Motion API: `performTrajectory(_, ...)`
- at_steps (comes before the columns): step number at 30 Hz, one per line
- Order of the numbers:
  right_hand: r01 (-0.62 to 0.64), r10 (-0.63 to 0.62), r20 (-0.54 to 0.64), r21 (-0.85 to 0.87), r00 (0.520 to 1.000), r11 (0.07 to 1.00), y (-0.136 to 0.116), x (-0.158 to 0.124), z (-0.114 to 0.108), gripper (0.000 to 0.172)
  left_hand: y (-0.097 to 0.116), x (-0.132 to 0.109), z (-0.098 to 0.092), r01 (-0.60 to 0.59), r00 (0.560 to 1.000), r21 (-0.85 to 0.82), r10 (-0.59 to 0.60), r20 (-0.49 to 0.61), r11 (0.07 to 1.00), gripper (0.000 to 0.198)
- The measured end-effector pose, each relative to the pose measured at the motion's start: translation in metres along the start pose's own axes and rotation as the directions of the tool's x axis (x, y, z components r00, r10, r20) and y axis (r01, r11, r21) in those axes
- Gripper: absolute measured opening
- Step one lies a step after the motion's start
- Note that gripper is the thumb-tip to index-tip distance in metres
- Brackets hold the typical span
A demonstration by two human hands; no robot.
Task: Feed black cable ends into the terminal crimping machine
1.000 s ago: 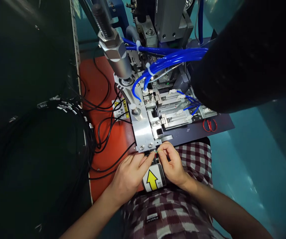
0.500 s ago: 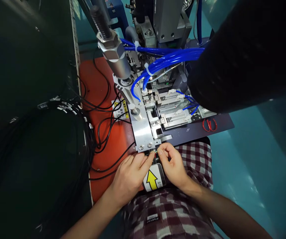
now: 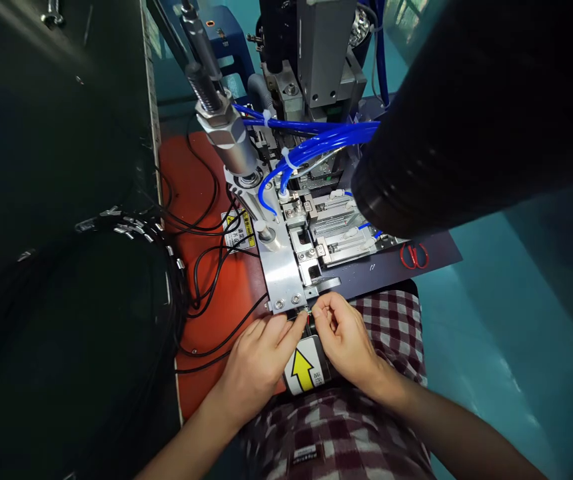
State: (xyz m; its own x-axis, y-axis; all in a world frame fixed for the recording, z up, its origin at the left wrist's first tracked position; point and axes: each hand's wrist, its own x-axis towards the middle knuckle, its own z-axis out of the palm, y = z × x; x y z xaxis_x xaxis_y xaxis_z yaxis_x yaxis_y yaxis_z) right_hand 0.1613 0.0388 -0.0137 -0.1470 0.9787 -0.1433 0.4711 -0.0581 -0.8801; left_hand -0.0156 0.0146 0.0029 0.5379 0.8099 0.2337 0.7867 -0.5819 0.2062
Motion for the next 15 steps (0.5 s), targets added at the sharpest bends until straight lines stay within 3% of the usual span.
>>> performTrajectory(5, 0.004, -0.003, -0.016, 0.048, 1.0, 0.999, 0.004, -0.001, 0.003, 0.013, 0.0, 0.002, 0.0, -0.001, 1.0, 0.013, 0.001, -0.009, 1.0, 0.037)
performTrajectory(10, -0.234, 0.179, 0.167, 0.426, 0.97, 0.874, 0.017, -0.001, 0.002, 0.02, -0.001, -0.002, 0.003, 0.008, 1.0, -0.015, -0.009, -0.026, 1.0, 0.037)
performTrajectory(15, -0.266, 0.172, 0.234, 0.471, 0.957, 0.841, 0.023, 0.001, -0.004, 0.025, -0.003, -0.005, 0.006, 0.008, 1.0, -0.054, -0.008, -0.015, 0.999, 0.039)
